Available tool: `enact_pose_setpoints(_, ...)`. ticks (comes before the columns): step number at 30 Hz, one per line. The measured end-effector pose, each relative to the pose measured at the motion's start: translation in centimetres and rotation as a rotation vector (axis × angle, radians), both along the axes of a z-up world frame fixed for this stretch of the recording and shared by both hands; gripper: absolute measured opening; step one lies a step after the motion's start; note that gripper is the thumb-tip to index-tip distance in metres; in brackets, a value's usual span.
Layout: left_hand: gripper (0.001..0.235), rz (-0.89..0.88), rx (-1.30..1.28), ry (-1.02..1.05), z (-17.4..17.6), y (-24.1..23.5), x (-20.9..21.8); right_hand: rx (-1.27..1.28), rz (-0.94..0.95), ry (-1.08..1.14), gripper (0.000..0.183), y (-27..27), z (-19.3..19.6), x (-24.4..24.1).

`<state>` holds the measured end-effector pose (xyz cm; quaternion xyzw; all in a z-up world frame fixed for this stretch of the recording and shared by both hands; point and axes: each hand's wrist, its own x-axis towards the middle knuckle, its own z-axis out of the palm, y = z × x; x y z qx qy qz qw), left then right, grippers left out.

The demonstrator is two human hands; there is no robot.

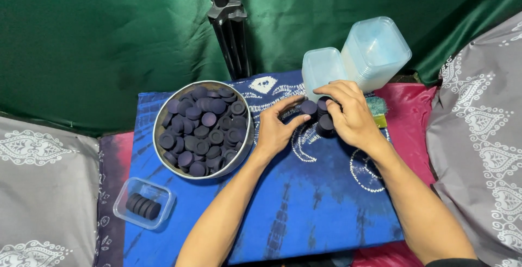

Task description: The person repeatedly picks small dark circular objects from a metal bowl and stacks them into small piles on a blue patterned tablecloth. The hands handle the objects one at a time, building several small stacks while the bowl remains to the left.

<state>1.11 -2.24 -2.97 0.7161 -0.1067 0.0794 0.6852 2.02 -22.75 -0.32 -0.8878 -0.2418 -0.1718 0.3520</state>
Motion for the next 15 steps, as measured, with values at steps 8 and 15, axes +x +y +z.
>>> enact_pose_setpoints(8, 0.049, -0.02, 0.023, 0.017, -0.12, -0.01, -0.24, -0.007, -0.014, -0.011, 0.032, -0.01, -0.21, -0.29)
enact_pose_setpoints(15, 0.049, -0.034, 0.029, -0.003, -0.2, 0.13, -0.26, -0.013, -0.024, -0.009, 0.032, -0.12, -0.1, -0.49)
